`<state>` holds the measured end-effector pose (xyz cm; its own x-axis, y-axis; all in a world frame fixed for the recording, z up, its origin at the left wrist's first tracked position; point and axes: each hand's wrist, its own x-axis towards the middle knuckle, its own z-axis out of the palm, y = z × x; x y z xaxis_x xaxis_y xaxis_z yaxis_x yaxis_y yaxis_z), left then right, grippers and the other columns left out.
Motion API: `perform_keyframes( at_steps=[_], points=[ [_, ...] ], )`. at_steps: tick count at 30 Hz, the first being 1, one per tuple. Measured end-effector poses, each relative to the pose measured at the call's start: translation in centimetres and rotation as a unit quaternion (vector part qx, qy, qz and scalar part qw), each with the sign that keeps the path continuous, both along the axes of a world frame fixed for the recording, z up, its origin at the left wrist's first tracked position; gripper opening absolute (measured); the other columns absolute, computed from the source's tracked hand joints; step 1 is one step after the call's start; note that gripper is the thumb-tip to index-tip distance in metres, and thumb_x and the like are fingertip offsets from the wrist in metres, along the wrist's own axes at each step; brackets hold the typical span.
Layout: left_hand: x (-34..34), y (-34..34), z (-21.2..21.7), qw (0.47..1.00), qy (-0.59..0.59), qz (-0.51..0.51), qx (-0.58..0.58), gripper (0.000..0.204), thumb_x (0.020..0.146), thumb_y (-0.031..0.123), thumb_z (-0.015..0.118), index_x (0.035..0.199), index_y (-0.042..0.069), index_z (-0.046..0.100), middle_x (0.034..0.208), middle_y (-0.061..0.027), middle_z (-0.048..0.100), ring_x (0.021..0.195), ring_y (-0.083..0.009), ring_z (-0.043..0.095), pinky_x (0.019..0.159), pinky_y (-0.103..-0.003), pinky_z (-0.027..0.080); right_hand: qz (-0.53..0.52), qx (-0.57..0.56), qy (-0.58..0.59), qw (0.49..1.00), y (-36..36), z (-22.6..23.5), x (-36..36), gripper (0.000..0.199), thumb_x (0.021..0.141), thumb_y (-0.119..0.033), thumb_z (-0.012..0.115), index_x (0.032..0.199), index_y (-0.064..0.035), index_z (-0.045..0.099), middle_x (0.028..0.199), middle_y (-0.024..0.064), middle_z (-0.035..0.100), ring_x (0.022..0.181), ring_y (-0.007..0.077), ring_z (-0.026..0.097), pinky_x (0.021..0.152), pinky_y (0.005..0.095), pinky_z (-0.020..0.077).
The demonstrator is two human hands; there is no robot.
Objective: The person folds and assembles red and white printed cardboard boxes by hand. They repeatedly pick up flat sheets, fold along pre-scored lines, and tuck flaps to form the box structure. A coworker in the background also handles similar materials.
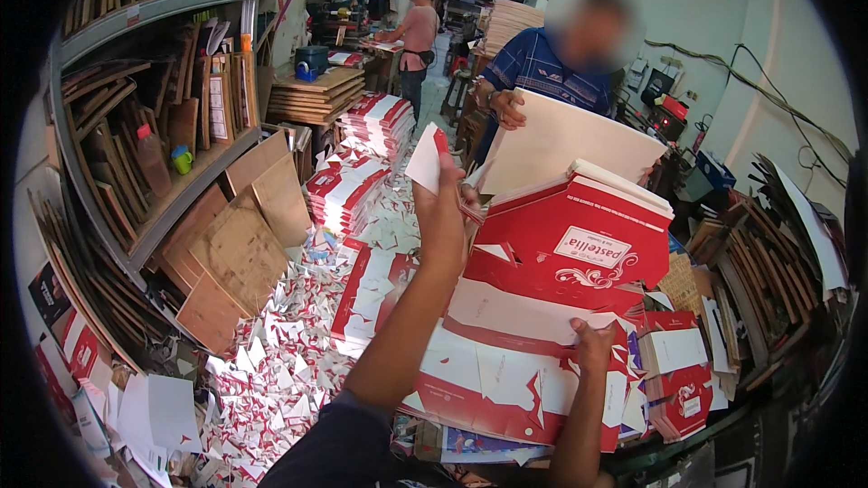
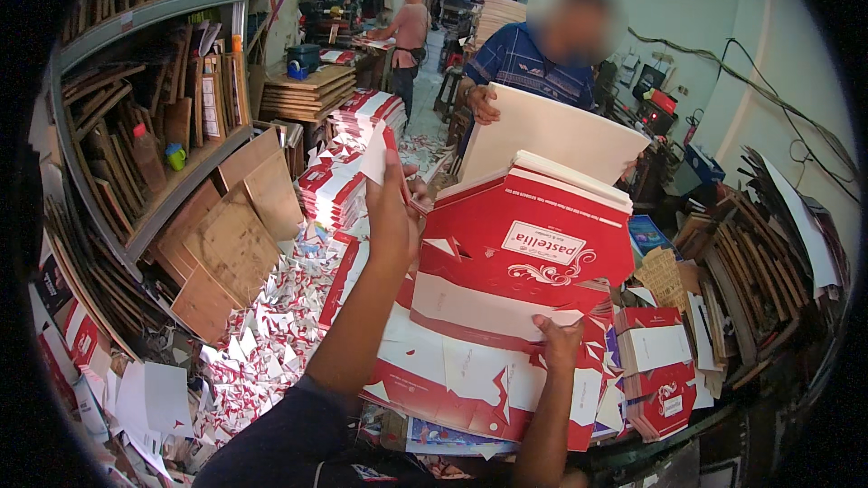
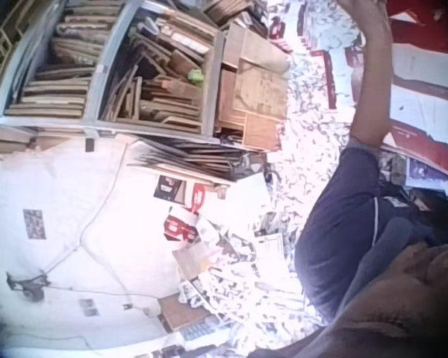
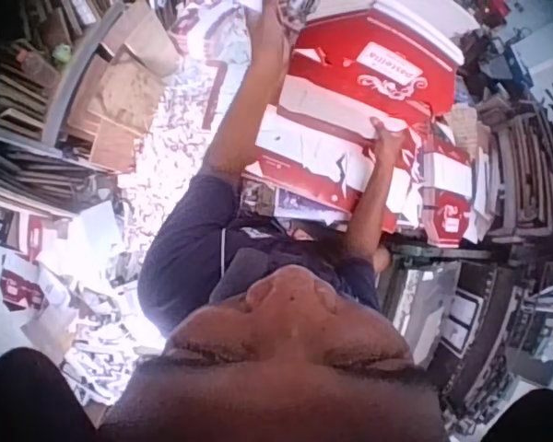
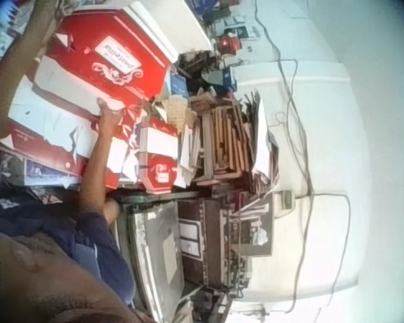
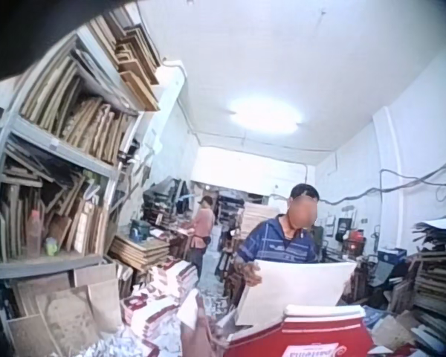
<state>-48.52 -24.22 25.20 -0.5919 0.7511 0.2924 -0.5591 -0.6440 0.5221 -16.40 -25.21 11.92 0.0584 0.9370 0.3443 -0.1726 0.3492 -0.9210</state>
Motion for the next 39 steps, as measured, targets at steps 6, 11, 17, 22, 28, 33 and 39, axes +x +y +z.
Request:
perform_keyframes(
  at_steps=[6,11,17,22,28,33,39],
  points=[
    [-1.5,-2.4,-6.6,0.944,0.259,0.059,-0.197,0.073,0.096,0.056,0.065,0.138,0.001,0.044,0.116,-0.0097,0.057,0.104,-0.0215,0.058,0.095,-0.036,0.046,0.002,0.024,0.035,0.999,0.2,-0.1,-0.3,0.070,0.068,-0.004,0.091,0.128,0.0006,0.055,0.115,0.0100,0.068,0.102,0.0209,0.067,0.090,0.0354,0.0572],
    [-1.5,-5.9,-3.2,0.901,0.356,-0.133,-0.209,0.057,0.099,0.058,0.058,0.123,0.006,0.065,0.103,-0.0077,0.062,0.102,-0.0167,0.057,0.095,-0.035,0.046,0.000,-0.001,0.022,1.000,-0.6,0.4,-0.3,0.070,0.068,-0.003,0.090,0.129,0.0005,0.054,0.116,0.0100,0.068,0.102,0.0211,0.068,0.091,0.0356,0.0569],
    [0.7,-3.6,-2.4,0.958,0.236,-0.128,-0.101,0.056,0.107,0.047,0.052,0.129,-0.002,0.065,0.115,-0.0059,0.068,0.108,-0.0130,0.055,0.101,-0.028,0.041,-0.012,0.011,-0.015,1.000,-0.6,0.5,-0.3,0.084,0.069,-0.024,0.095,0.136,0.0001,0.050,0.122,0.0101,0.065,0.108,0.0230,0.064,0.096,0.0364,0.0518],
    [2.7,-2.6,-2.6,0.974,0.206,0.038,-0.082,0.045,0.108,0.035,0.053,0.115,-0.006,0.070,0.107,-0.0084,0.070,0.099,-0.0111,0.057,0.092,-0.027,0.044,-0.013,0.012,-0.019,1.000,0.1,0.1,0.1,0.078,0.069,-0.022,0.094,0.132,-0.0001,0.054,0.118,0.0089,0.067,0.107,0.0224,0.064,0.095,0.0360,0.0512],
    [3.5,-1.5,-3.0,0.993,0.087,0.016,-0.073,0.041,0.107,0.029,0.054,0.099,-0.007,0.071,0.090,-0.0070,0.070,0.079,-0.0094,0.055,0.075,-0.030,0.045,-0.025,-0.013,-0.008,1.000,0.0,0.1,0.0,0.078,0.066,-0.015,0.095,0.131,0.0021,0.055,0.116,0.0098,0.067,0.101,0.0213,0.066,0.091,0.0350,0.0539],
    [2.7,0.3,-5.2,0.828,0.409,0.374,-0.083,0.029,0.106,0.021,0.056,0.110,-0.004,0.070,0.094,-0.0078,0.070,0.081,-0.0152,0.060,0.079,-0.030,0.048,-0.043,0.003,0.000,0.999,0.0,0.0,-0.4,0.076,0.066,-0.011,0.093,0.131,0.0027,0.054,0.116,0.0106,0.067,0.102,0.0224,0.066,0.093,0.0350,0.0534],
    [2.0,0.1,-3.4,0.878,0.358,0.315,-0.046,0.026,0.106,0.022,0.057,0.110,-0.002,0.066,0.095,-0.0120,0.067,0.087,-0.0237,0.060,0.082,-0.036,0.047,-0.028,-0.018,0.017,0.999,0.9,-1.1,0.6,0.076,0.067,-0.008,0.091,0.133,0.0029,0.053,0.119,0.0120,0.066,0.106,0.0241,0.065,0.095,0.0359,0.0528]
  ],
)
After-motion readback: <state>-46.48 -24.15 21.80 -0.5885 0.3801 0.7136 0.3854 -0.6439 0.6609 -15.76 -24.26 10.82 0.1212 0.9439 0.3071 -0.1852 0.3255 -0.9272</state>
